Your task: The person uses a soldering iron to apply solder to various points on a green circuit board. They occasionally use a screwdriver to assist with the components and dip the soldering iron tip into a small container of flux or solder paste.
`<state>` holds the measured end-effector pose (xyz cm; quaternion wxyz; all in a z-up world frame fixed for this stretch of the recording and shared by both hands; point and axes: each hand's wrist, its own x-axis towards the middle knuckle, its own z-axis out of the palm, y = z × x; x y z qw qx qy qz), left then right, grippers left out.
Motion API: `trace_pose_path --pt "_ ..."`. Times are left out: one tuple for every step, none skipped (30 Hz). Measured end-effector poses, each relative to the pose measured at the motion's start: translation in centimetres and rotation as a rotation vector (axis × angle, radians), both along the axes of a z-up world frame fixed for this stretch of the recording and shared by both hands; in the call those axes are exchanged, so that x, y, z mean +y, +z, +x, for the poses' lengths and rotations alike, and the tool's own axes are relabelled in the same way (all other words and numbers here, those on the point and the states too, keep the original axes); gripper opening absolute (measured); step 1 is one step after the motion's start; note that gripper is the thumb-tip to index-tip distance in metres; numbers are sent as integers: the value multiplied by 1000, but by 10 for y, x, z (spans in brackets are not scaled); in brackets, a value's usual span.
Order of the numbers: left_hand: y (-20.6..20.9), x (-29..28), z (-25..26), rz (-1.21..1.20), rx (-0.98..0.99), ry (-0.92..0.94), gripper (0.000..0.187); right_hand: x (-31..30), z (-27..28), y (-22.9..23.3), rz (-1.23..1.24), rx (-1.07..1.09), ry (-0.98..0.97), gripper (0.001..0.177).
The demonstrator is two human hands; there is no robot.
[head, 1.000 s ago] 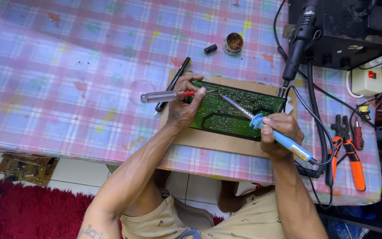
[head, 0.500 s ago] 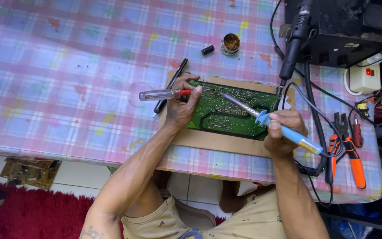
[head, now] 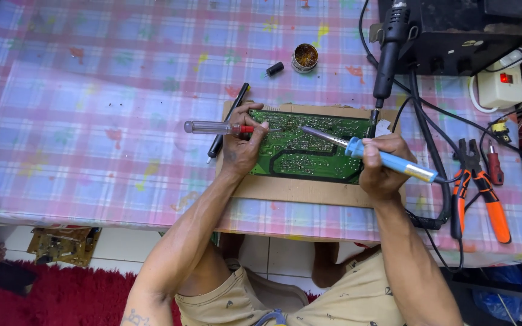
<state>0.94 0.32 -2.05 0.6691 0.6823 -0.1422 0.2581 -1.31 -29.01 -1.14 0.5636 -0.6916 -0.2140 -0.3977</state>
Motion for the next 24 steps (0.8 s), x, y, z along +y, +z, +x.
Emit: trace_pose_path --pt "0 1 -1 1 1 1 22 3 -2 4 1 1 1 26" --pt "1 1 -1 5 -2 -2 23 6 -3 8 -34 -17 3 25" --pt "1 1 -2 8 -5 -5 23 10 -5 12 -70 -35 5 25" --pt "1 1 -2 8 -6 -5 23 11 -5 13 -69 -36 4 25" --pt "2 1 -1 15 -31 -4 23 12 -5 14 -67 -46 22 22" --pt "1 0 -3 18 -54 1 23 12 -6 15 -68 -52 43 19" --pt "1 -1 -3 16 -52 3 23 12 -7 16 -71 -50 46 19" --pt "1 0 -3 13 -59 2 23 12 -7 17 -93 -65 40 19" --pt "0 0 -3 11 -66 1 22 12 -7 18 -115 -81 33 19" --pt "0 0 -3 8 -65 4 22 13 -7 19 -118 -81 37 19" --pt "0 -1 -2 1 -68 4 22 13 -6 19 -113 -81 48 19" --pt "1 -1 -3 -4 -68 2 22 14 -7 19 -105 -79 56 19" --pt "0 0 -3 -5 -66 3 22 15 -7 18 -106 -78 57 19" --pt "-1 0 -3 -6 -69 -1 22 14 -6 17 -96 -89 62 20" --pt "-2 0 -2 -8 -72 -5 22 14 -6 17 -87 -100 66 20" --pt "-2 1 -2 -7 -71 -5 22 10 -4 7 -87 -99 66 20" --pt "-2 1 -2 -10 -43 -4 22 6 -2 -3 -7 -51 8 28" --pt "-1 0 -1 -15 -17 -3 22 1 0 -12 70 -4 -48 35" --pt "-2 0 0 -17 -17 -2 22 5 1 -3 68 -4 -48 35" --pt "-2 -1 1 -37 -6 1 22 9 3 6 225 45 -67 31" --pt "-3 -2 2 -56 6 4 23 12 4 15 381 96 -85 27" --pt "5 -2 -1 -56 7 1 23 14 2 25 382 96 -88 27" --pt "13 -3 -5 15 86 32 20 16 1 35 506 239 -117 36" --pt "21 -5 -7 86 163 61 17 17 -1 46 632 378 -148 46"
